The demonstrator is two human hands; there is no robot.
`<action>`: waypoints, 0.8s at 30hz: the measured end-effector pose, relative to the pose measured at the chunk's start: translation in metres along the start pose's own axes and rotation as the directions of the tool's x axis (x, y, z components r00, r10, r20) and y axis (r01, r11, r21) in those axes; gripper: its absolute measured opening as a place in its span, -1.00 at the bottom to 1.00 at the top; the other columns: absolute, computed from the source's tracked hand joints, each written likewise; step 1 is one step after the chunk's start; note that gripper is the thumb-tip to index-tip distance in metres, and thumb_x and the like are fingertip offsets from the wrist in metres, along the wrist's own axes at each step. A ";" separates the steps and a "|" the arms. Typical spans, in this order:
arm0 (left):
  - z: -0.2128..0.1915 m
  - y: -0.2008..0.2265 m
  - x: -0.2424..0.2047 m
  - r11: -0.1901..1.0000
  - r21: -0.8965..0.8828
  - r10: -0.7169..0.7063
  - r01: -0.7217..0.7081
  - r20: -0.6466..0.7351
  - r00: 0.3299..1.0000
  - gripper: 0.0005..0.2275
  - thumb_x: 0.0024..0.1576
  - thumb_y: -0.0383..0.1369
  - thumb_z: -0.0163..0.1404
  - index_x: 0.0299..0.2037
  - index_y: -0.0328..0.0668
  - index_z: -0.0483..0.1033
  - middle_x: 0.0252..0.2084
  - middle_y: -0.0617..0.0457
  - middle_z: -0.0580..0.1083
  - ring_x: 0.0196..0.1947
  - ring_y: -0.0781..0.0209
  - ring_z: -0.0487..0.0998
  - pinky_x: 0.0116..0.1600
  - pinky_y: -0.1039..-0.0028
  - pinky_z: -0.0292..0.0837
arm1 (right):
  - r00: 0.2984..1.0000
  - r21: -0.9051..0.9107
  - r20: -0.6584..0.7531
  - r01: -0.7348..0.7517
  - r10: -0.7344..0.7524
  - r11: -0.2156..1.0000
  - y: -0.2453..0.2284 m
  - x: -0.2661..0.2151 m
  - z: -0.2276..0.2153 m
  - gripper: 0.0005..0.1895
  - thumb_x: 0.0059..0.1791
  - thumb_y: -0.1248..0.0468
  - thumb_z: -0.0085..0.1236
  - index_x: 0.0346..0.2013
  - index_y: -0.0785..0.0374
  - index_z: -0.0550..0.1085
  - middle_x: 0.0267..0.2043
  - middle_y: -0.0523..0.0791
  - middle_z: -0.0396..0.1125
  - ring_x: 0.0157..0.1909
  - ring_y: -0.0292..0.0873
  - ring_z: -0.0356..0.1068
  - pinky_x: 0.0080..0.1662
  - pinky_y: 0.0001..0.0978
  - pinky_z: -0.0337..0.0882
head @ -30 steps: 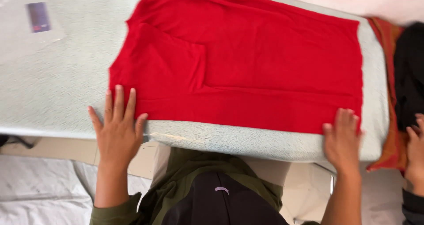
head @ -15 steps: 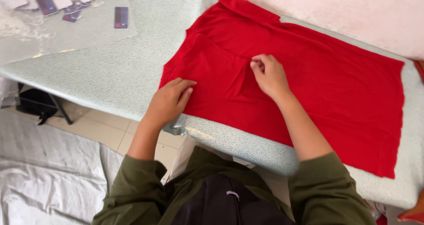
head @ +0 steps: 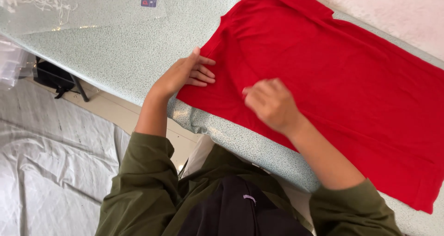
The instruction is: Folding a red t-shirt on a flat surface and attaching a brand tag to the collar area.
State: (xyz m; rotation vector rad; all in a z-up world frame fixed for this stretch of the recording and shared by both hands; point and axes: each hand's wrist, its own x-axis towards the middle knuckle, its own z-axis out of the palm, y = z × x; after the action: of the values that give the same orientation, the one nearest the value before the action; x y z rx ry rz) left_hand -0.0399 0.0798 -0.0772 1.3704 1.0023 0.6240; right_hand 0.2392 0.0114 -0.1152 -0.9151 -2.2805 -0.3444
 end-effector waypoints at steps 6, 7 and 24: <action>0.000 -0.023 0.021 0.997 -0.043 -0.065 0.061 -0.093 0.994 -0.43 0.29 0.08 -0.24 0.01 -0.35 0.57 -0.10 -0.27 0.58 -0.17 -0.14 0.70 -0.11 0.26 0.70 | 0.993 0.087 0.008 0.118 -0.119 0.989 -0.019 -0.022 0.000 -0.85 0.11 0.36 0.09 -0.36 0.17 0.49 -0.24 -0.16 0.42 -0.21 -0.12 0.42 -0.17 -0.32 0.39; 0.000 -0.034 0.026 0.998 -0.042 -0.058 0.053 -0.132 0.990 -0.57 0.31 -0.05 -0.04 -0.02 -0.36 0.58 -0.14 -0.26 0.58 -0.22 -0.14 0.70 -0.17 0.29 0.70 | 0.996 0.107 -0.015 0.089 -0.088 0.990 -0.018 -0.023 0.001 -0.89 0.07 0.40 0.15 -0.35 0.19 0.52 -0.26 -0.15 0.42 -0.25 -0.11 0.42 -0.18 -0.32 0.39; 0.008 -0.028 -0.010 0.864 0.497 0.059 0.075 -0.247 0.967 -0.62 0.19 -0.41 0.10 0.24 -0.05 0.49 -0.23 -0.01 0.58 -0.30 0.12 0.63 -0.24 0.33 0.62 | 0.987 0.185 0.157 0.007 -0.037 0.983 -0.016 -0.038 -0.019 -0.92 -0.06 0.42 0.18 -0.35 0.17 0.53 -0.33 -0.15 0.31 -0.24 -0.09 0.35 -0.07 -0.20 0.32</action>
State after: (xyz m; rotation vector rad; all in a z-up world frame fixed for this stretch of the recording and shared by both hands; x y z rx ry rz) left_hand -0.0431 0.0630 -0.1027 1.7712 1.4520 0.5608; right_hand 0.2581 -0.0287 -0.1260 -0.8491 -2.4227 -0.0686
